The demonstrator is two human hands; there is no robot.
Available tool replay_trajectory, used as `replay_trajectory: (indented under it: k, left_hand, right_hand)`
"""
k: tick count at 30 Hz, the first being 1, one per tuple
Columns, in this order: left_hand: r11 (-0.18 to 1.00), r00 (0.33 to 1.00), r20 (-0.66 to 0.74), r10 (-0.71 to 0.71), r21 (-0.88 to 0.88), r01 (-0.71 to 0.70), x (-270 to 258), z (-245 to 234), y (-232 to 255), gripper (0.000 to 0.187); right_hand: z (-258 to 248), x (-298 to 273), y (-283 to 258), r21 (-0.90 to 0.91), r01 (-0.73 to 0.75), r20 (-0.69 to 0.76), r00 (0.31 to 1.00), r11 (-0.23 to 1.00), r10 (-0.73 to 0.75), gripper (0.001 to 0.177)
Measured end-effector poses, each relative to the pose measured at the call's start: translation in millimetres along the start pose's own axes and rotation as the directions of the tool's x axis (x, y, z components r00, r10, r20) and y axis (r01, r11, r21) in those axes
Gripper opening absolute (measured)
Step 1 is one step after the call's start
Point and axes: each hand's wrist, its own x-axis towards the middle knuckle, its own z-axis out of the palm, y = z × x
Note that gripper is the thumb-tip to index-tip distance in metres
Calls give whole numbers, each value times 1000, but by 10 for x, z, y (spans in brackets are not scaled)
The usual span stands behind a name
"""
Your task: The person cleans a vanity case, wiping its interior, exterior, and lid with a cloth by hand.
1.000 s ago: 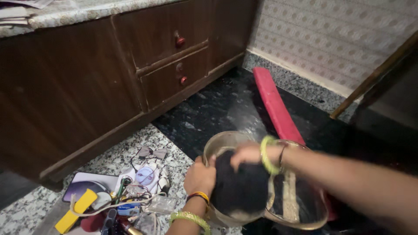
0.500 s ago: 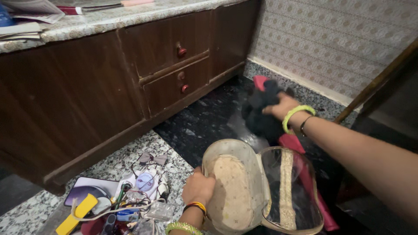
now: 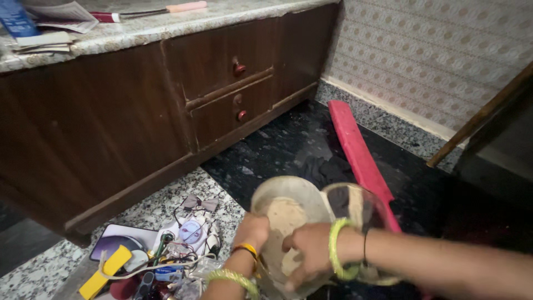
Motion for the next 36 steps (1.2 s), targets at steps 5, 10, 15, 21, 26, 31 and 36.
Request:
replay_trajectory:
  k: [5,10,15,21,26,31,36]
  left_hand:
    - [930,985,51,-162,-325,170,88,-348,239,58]
    - [824,964,249,-90,-526,213,-126,-949,737,95]
    - [723,999,47,-27,-689,52,-138,-1317,850,109]
    - [590,988,153,1,-798,123,-230,-1241,598,120]
    - [700,913,407,-12,-649,299,-548,-1108,673,120]
    - [773,957,268,106,-628,91,-545,-1131,755,110]
    - [689,922,89,378,-692,-216,-484,-1357,945,104]
  right_hand:
    - [203,-78,-106,-200,-20,-329,943,980,-48,33]
    - [-418,12,264,198,27,-658,745,980,113,39]
    - [-1461,-86,747,538,462,-841,346,705,415,25]
    - [-1095,189,1651,707,688,-419,593,-163,688,35]
    - [200,787,2213,849,372,-104,815,-376,570,41]
    - [-73,838,2336,852,368,-148,852,-373,503,44]
    - [-1263,461,2187,766,530,-229,753,-364,616,49]
